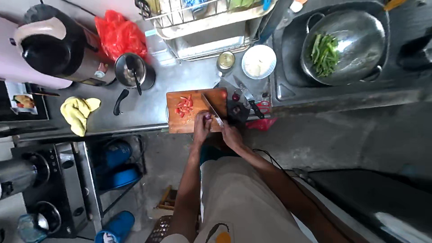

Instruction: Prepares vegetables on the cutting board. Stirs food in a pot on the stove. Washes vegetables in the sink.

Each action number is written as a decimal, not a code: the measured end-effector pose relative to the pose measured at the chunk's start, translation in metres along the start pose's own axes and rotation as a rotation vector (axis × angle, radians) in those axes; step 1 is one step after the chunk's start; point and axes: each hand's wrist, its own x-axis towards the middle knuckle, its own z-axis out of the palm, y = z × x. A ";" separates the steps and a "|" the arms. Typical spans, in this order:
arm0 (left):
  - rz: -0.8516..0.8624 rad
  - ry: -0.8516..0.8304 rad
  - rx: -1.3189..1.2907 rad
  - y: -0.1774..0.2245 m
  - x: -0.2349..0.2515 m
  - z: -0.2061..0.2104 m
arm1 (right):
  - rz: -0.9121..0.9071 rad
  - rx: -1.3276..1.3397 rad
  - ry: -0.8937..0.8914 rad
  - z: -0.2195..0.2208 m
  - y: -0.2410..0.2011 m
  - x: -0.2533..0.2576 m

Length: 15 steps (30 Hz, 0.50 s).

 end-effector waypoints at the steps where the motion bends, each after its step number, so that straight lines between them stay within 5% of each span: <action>1: 0.010 0.022 -0.022 -0.002 -0.002 0.002 | 0.012 -0.006 -0.003 0.000 -0.001 0.002; 15: -0.015 0.145 -0.050 -0.005 0.002 0.019 | 0.040 -0.062 -0.092 -0.010 -0.007 0.014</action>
